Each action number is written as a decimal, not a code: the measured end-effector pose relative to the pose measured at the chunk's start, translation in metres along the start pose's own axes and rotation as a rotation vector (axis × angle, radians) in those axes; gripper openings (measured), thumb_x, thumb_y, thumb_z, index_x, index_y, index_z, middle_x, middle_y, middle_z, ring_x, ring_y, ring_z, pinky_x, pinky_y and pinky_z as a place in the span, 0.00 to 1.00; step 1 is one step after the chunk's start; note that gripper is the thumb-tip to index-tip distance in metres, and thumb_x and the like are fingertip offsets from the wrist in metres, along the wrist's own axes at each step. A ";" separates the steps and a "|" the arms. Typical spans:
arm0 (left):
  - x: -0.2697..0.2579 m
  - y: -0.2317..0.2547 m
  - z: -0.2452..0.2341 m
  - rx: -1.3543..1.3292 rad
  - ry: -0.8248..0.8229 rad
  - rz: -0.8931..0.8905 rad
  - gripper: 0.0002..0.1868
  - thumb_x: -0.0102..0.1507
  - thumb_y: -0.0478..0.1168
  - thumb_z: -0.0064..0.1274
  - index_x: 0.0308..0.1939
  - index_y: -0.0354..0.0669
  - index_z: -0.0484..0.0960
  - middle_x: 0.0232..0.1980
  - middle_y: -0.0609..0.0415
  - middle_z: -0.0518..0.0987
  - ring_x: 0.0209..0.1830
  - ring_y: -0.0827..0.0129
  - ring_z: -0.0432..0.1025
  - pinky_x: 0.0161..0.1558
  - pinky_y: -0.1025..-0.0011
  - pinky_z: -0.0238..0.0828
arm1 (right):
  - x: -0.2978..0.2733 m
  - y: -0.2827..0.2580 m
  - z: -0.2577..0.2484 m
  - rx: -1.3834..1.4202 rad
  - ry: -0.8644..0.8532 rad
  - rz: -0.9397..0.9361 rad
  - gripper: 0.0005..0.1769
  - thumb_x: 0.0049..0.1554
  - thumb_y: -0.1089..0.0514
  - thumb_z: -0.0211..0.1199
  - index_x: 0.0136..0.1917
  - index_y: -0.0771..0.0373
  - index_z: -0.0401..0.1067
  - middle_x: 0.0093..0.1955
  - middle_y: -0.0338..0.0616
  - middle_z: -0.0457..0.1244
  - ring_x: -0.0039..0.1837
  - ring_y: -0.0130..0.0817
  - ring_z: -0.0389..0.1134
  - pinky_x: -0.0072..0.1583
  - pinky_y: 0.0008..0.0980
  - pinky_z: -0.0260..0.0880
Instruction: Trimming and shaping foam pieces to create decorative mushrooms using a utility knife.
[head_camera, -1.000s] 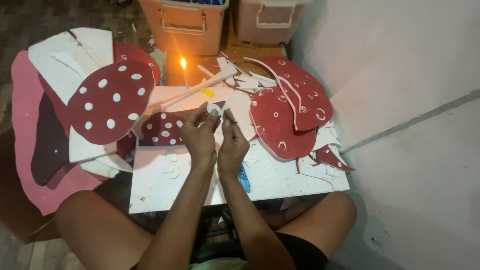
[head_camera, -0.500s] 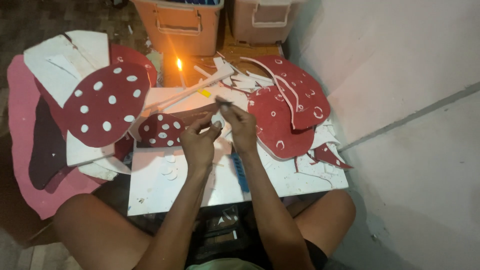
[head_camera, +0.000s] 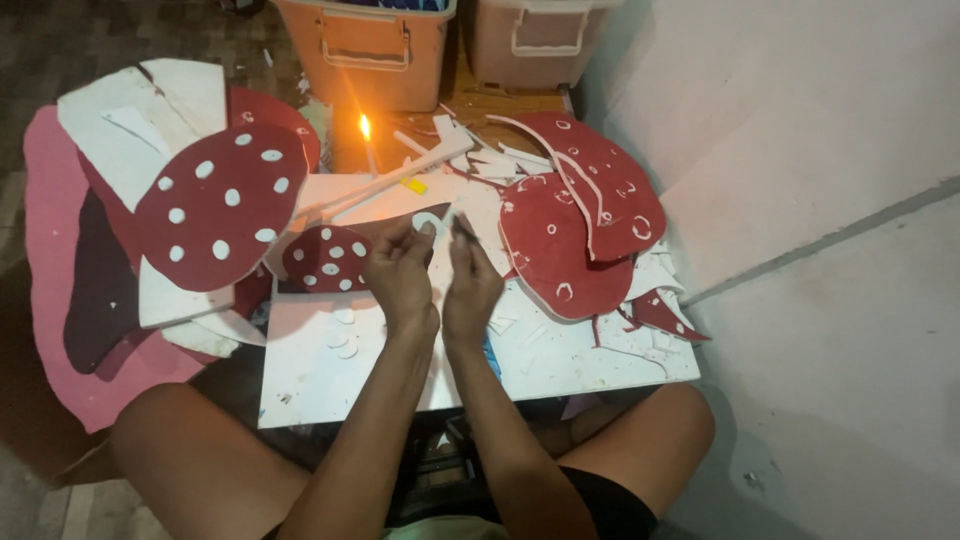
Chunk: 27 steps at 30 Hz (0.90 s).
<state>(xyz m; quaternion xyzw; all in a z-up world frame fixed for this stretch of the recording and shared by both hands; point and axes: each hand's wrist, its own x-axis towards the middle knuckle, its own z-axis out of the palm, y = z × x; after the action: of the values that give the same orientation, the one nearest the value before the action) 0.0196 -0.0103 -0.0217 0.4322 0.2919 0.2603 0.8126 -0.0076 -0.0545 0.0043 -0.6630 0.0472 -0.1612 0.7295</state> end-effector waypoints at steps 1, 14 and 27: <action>-0.001 0.001 0.002 -0.003 -0.002 -0.001 0.15 0.58 0.31 0.63 0.48 0.34 0.82 0.35 0.55 0.71 0.36 0.72 0.75 0.44 0.75 0.81 | 0.000 -0.001 0.002 -0.002 0.001 -0.003 0.20 0.62 0.50 0.56 0.56 0.68 0.77 0.52 0.59 0.70 0.60 0.47 0.69 0.63 0.47 0.67; -0.008 0.010 0.007 0.065 0.003 -0.128 0.15 0.58 0.35 0.64 0.49 0.42 0.83 0.41 0.52 0.77 0.49 0.67 0.74 0.66 0.56 0.53 | 0.018 0.037 -0.003 -0.057 -0.082 -0.296 0.17 0.63 0.59 0.58 0.65 0.62 0.72 0.66 0.55 0.64 0.68 0.48 0.64 0.67 0.41 0.67; -0.012 0.013 -0.036 -0.195 -0.095 -0.482 0.15 0.66 0.30 0.50 0.57 0.43 0.72 0.44 0.50 0.75 0.51 0.56 0.77 0.58 0.58 0.72 | 0.054 0.115 -0.094 -0.716 -0.141 0.072 0.20 0.62 0.49 0.60 0.63 0.60 0.74 0.55 0.51 0.70 0.60 0.48 0.70 0.63 0.47 0.67</action>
<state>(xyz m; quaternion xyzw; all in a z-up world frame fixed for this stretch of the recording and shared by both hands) -0.0157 0.0078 -0.0245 0.2815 0.3217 0.0654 0.9016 0.0369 -0.1525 -0.1117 -0.8837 0.0735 -0.0627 0.4580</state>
